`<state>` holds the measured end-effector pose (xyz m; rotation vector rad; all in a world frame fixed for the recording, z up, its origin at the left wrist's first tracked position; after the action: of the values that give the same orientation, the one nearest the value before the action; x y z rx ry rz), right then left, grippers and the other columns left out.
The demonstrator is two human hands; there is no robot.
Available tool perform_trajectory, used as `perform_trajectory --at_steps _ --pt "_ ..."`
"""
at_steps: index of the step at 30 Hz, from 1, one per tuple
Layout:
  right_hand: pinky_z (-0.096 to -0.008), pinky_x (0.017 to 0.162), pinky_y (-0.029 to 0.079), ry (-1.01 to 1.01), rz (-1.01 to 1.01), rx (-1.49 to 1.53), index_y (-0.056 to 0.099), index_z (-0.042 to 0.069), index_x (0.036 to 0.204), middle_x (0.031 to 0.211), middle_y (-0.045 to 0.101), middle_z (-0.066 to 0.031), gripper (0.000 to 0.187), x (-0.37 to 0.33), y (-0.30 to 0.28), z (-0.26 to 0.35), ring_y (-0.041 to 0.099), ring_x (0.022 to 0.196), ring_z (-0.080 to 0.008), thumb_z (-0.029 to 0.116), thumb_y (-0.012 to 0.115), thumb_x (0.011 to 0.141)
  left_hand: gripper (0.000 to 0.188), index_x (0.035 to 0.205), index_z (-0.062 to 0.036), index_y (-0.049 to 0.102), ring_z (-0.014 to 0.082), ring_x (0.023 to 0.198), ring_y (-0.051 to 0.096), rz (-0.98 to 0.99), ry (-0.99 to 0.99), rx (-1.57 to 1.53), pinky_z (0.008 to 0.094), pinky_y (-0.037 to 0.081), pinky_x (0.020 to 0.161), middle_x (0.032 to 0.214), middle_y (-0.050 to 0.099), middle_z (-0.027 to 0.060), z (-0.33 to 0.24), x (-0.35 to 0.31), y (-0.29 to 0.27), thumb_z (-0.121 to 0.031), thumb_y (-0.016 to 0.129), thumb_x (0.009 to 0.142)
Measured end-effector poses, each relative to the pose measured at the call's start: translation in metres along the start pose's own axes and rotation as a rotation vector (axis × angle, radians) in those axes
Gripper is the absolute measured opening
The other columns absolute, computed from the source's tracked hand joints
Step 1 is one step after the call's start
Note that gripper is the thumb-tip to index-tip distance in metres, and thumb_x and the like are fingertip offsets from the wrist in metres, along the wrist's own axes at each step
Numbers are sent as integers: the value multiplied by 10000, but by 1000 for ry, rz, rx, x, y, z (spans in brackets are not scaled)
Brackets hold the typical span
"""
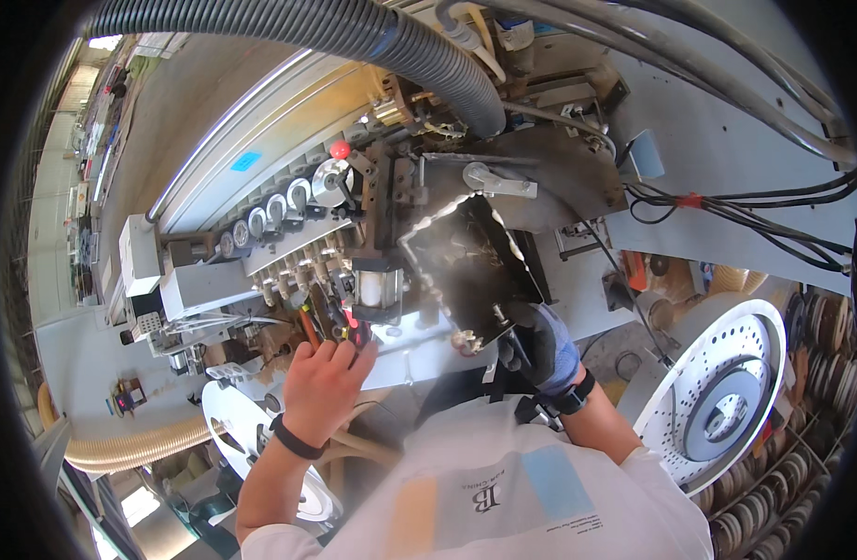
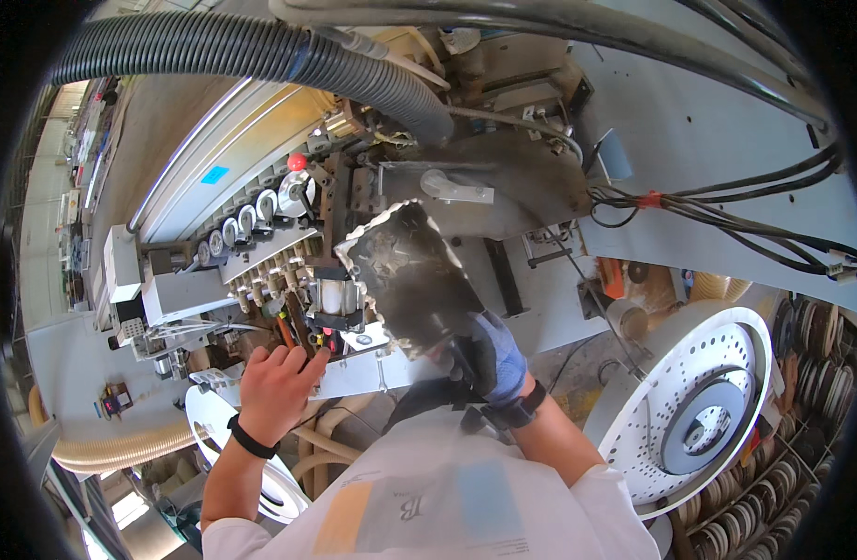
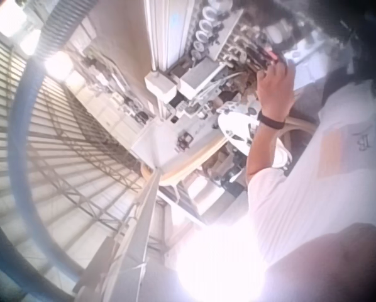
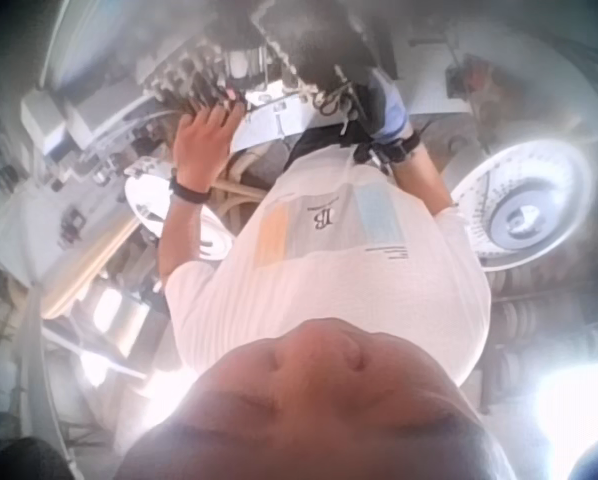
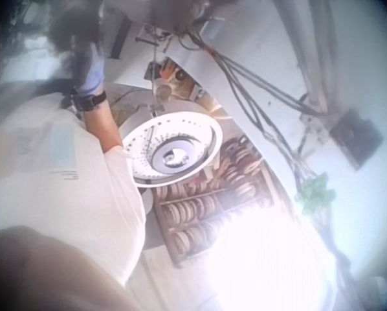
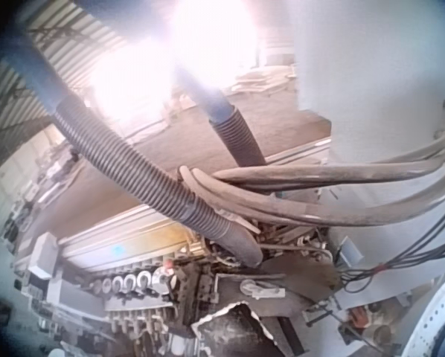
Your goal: The person applies a white adhesive to the edges of a dark rectangular object using a small tool. They repeatedly dip the tool into a machine nozzle to collect adhesive and then spread it along the object's perimeter.
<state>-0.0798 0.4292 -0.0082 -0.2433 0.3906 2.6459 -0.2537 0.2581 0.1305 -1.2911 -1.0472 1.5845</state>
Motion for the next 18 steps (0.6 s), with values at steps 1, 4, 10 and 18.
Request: perform_trajectory --at_steps 1,4,10,18 --pt "-279 576 532 97 -24 246 632 18 1283 909 699 -117 337 -2 -5 -14 665 615 -153 -15 572 953 375 1196 -189 704 185 781 586 10 -22 -38 370 407 699 834 536 -8 2 -1 5 -163 752 825" --pt "-276 571 521 228 -88 539 618 21 1268 873 689 -104 329 -6 -24 -49 653 616 -144 -34 579 946 344 1194 -172 699 211 796 627 19 -123 -230 385 454 708 844 588 12 9 -6 16 -173 750 854" --pt "-297 567 523 242 -255 95 599 19 1252 862 664 -106 294 -19 -58 -84 664 641 -175 -51 573 967 294 1165 -123 688 281 799 691 -41 -301 -782 384 538 677 902 689 46 8 -24 39 -153 763 883" --pt "-248 611 503 -71 -250 -224 504 54 1291 832 640 -56 298 -14 -26 -21 619 682 -112 -47 520 1011 240 1277 12 609 131 803 627 5 -372 -1807 294 529 754 963 677 51 -42 -44 89 -52 602 1046"
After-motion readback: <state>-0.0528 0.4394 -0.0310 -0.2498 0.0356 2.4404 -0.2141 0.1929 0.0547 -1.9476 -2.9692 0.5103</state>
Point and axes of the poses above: each hand's wrist, its own x-axis towards the middle knuckle, its own y-axis out of the palm, z = x × y, the point moved 9 cm from there along x, towards the middle knuckle
